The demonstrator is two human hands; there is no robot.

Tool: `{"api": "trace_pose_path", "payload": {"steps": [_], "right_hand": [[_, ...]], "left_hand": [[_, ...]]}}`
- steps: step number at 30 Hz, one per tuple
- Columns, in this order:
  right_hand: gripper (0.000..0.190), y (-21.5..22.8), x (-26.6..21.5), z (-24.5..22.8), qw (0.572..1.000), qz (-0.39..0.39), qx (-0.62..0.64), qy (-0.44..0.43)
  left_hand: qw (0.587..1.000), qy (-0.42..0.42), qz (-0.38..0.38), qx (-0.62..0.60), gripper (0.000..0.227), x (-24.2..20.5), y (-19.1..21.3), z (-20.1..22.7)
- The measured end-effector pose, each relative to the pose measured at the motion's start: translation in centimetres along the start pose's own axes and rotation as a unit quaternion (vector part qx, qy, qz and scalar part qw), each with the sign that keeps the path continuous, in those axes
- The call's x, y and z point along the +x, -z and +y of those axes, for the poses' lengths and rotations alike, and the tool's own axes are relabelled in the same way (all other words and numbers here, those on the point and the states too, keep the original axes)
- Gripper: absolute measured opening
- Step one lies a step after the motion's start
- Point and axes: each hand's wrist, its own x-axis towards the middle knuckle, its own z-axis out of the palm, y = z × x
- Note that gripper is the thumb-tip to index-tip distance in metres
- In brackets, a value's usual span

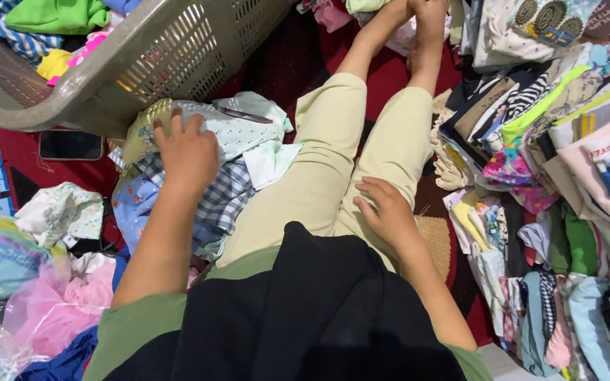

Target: Folding various items of clothing from a laundry basket and stacking them in organized piles.

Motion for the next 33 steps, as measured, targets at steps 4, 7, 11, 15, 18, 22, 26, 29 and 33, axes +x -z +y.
{"api": "trace_pose_path", "payload": {"steps": [4,7,11,15,18,22,26,29,33], "right_hand": [[0.025,0.1,-0.1,-0.1,1.000,0.004,0.010,-0.008],[0.026,0.0,-0.1,-0.2,1.000,-0.001,0.017,-0.018],[0.025,0.5,0.1,-1.3,0.999,-0.011,0.040,-0.024],[0.027,0.8,0.4,-1.5,0.998,-0.017,0.063,-0.027],[0.029,1.0,0.5,-1.7,0.994,-0.027,0.090,-0.047],[0.028,1.0,0.8,-2.3,0.985,-0.004,0.163,-0.048],[0.045,1.7,2.2,-3.4,0.965,0.013,0.237,-0.113],[0.082,0.1,2.9,-1.9,0.819,0.002,0.512,-0.260],[0.078,-2.5,2.6,-0.4,0.587,-0.070,0.759,-0.271]], "left_hand": [[0.974,-0.004,-0.219,0.050,0.034,0.1,2.4,1.4],[0.978,-0.036,-0.199,0.056,0.025,0.6,1.4,0.7],[0.992,-0.066,-0.094,0.046,0.028,3.2,-1.1,-2.0],[0.991,-0.037,0.049,-0.118,0.020,7.4,4.4,-1.0],[0.955,-0.053,0.150,-0.251,0.013,9.0,10.0,1.6],[0.834,-0.098,0.228,-0.493,0.004,10.1,14.5,5.8],[0.760,-0.090,0.143,-0.628,0.010,10.5,15.0,10.2],[0.583,0.005,0.015,-0.812,0.014,9.9,12.9,14.0],[0.422,0.151,-0.153,-0.881,0.024,7.0,8.0,17.4]]}}
